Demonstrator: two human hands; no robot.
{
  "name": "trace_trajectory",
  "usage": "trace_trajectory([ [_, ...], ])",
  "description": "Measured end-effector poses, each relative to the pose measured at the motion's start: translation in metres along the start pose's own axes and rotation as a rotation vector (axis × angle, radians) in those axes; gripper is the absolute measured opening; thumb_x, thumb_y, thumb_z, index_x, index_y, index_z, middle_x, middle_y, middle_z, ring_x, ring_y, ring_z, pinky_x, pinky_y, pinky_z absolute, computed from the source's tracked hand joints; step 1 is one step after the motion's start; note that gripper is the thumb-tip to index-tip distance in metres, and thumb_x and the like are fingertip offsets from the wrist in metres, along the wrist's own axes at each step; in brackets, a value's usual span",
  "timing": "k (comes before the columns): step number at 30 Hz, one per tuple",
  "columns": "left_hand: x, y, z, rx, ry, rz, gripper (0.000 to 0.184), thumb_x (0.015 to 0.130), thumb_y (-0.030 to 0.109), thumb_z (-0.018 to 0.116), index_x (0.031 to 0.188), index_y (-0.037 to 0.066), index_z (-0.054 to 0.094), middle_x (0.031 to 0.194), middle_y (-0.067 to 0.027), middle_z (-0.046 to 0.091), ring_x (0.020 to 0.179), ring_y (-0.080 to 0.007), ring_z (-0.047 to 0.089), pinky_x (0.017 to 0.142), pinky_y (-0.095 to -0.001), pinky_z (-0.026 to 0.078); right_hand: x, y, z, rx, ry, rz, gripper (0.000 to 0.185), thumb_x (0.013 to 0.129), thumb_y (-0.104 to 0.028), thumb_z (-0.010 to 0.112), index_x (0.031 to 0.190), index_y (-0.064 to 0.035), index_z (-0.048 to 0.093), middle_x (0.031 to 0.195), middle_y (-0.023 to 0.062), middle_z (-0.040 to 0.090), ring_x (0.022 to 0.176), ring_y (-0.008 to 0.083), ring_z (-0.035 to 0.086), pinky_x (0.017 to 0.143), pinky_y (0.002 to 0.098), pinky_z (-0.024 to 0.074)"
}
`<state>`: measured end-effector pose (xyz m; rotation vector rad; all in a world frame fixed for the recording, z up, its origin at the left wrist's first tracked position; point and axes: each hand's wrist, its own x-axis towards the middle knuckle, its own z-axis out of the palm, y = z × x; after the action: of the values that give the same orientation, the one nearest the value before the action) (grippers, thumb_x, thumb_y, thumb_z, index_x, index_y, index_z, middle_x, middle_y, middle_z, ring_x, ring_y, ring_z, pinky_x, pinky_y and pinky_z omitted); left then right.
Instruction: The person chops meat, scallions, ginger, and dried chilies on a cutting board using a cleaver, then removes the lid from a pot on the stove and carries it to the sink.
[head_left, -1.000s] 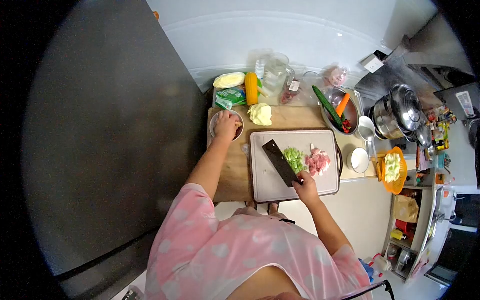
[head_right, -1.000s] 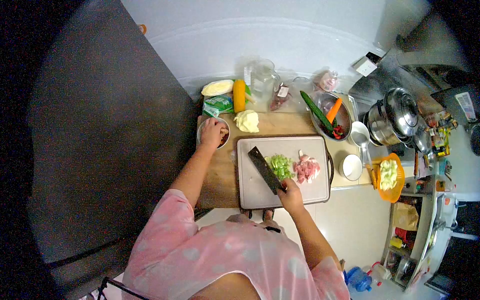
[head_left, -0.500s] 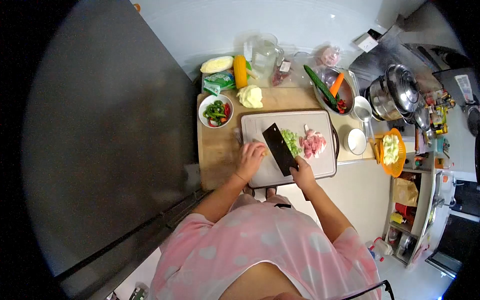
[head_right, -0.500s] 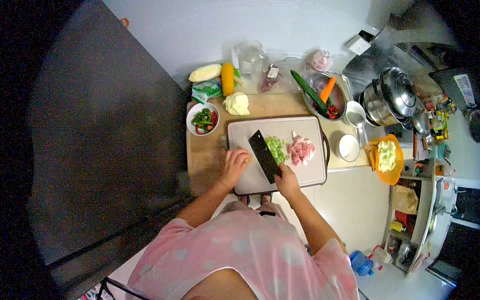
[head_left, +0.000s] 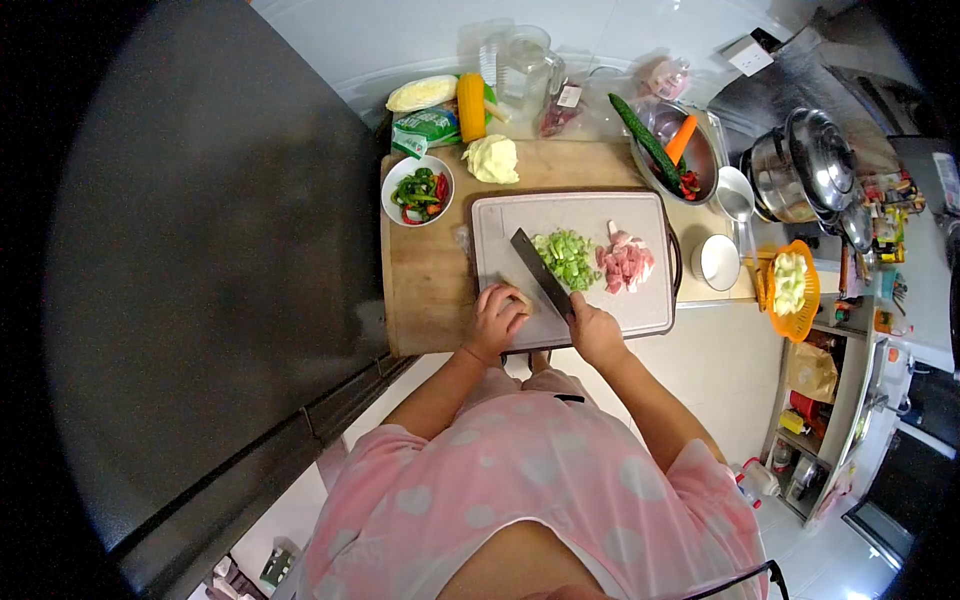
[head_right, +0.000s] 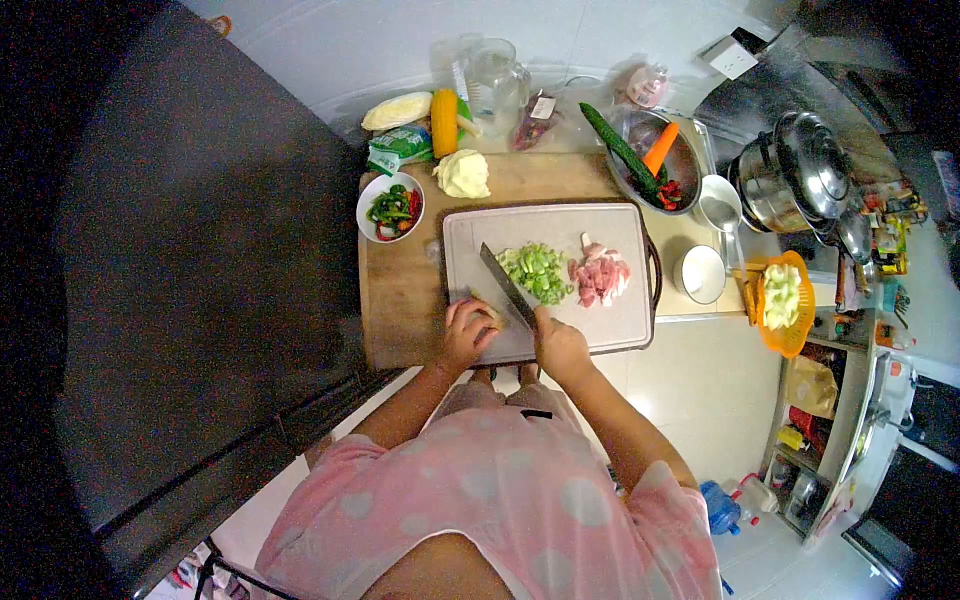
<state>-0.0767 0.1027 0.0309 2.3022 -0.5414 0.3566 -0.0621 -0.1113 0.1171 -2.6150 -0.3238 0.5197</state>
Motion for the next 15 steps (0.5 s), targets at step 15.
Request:
trace_trajectory([
  [15,0.032,0.006,-0.014,0.047,-0.061,-0.136,0.037,0.077,0.016,0.069,0.110,0.007,0.057,0.114,-0.0121,0.053,0.109,-0.0305,0.050,0.092,-0.0427,0.041,0.003,0.010,0.002,0.093,0.001,0.029,0.027,0.087,-0.017,0.053,0.109,-0.0053,0.042,0.076,0.0252,0.062,0.071,0.0444,0.061,0.063,0.0537,0.0470],
])
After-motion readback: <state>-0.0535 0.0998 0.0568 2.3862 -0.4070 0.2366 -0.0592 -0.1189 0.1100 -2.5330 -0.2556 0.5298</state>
